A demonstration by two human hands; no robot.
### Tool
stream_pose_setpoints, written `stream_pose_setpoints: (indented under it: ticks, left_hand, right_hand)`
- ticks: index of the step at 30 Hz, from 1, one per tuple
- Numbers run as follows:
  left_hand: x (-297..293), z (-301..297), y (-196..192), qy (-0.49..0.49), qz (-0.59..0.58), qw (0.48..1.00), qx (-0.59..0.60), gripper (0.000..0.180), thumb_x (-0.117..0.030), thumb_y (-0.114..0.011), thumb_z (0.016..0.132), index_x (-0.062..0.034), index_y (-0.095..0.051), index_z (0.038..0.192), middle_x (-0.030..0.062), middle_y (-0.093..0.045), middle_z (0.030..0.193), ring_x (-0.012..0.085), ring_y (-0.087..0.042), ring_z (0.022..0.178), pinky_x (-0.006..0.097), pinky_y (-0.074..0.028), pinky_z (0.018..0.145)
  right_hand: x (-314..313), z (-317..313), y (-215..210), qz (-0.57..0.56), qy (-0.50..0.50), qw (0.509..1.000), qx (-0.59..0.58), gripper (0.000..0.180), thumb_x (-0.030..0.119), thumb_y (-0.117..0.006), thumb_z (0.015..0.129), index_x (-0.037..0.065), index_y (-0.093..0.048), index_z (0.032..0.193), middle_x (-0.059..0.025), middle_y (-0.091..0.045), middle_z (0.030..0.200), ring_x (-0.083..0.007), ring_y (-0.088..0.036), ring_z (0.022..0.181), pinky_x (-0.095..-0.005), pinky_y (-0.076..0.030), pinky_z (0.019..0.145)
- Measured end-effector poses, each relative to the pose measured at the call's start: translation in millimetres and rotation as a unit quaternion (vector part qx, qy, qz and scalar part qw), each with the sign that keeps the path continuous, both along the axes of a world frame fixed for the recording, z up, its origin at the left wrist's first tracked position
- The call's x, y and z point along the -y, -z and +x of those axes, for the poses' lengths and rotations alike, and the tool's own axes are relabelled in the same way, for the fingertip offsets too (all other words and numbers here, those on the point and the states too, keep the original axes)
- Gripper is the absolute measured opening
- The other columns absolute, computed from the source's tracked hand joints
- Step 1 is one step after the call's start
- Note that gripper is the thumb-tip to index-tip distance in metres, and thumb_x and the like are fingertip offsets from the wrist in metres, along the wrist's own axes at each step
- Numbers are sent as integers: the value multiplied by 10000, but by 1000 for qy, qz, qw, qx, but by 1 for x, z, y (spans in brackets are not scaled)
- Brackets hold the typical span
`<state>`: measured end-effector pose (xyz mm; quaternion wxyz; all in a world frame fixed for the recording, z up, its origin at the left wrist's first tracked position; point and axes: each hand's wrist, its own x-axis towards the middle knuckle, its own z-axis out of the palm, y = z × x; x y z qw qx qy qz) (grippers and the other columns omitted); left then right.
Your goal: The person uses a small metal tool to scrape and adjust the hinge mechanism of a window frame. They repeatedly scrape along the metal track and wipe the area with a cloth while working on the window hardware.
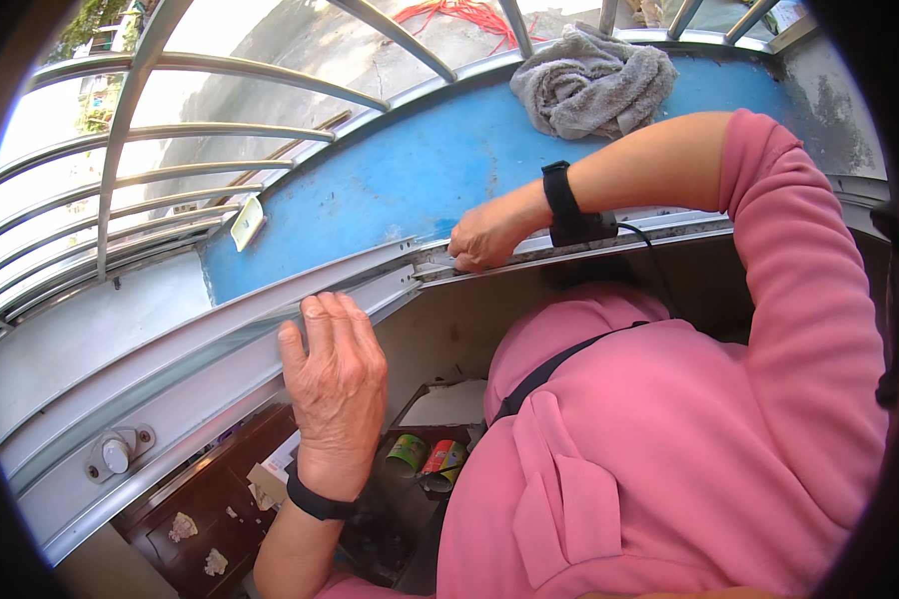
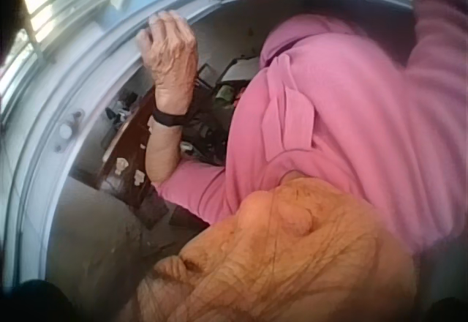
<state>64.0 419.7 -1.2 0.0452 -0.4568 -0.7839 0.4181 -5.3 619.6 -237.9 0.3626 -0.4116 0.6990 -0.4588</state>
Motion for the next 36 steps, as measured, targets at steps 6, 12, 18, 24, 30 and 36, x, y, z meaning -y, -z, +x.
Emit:
stream_pose_setpoints:
  ticks: [6,12,18,24,30,36]
  left_hand:
    - [-18,-15,19,-7,-33,998,62,179,-132,-620,896,-106,-644,1072,161,-668,1157,269,-611,1056,448,-454,967]
    - [-21,-14,25,-10,12,997,71,101,-141,-647,863,-112,-612,953,90,-647,1073,248,-602,1066,399,-425,804]
    - [-20,-11,21,-19,24,996,82,125,-165,-662,813,-146,-543,842,36,-489,841,213,-547,891,372,-386,727]
    - [-18,-3,10,-23,27,994,100,128,-153,-655,800,-149,-529,824,23,-470,816,201,-515,811,361,-374,690]
    - [-23,-5,9,-30,34,994,101,123,-150,-652,804,-148,-533,835,24,-469,807,203,-516,805,363,-372,688]
    - [-22,-13,10,-33,34,994,97,126,-159,-656,803,-149,-535,837,23,-467,805,202,-513,802,362,-370,689]
  right_hand:
    - [-24,1,1,61,1,991,119,381,302,-515,1032,-29,-683,944,-201,-697,879,-320,-687,784,-449,-520,736]
    - [-11,-1,25,-2,-24,999,32,353,289,-519,1017,-9,-701,964,-221,-705,914,-366,-673,881,-453,-515,799]
    - [0,4,35,-1,-8,998,62,307,315,-546,986,60,-714,955,-145,-675,871,-323,-630,820,-438,-482,725]
    - [7,7,37,-15,-14,999,50,226,333,-600,919,138,-694,855,0,-585,720,-170,-554,620,-361,-444,515]
    - [21,-4,42,-34,-42,999,2,245,315,-586,904,131,-689,779,-26,-565,679,-189,-550,607,-375,-444,521]
    - [40,-18,34,53,-48,997,-41,342,265,-592,931,-52,-718,939,-267,-696,898,-405,-644,809,-495,-494,749]
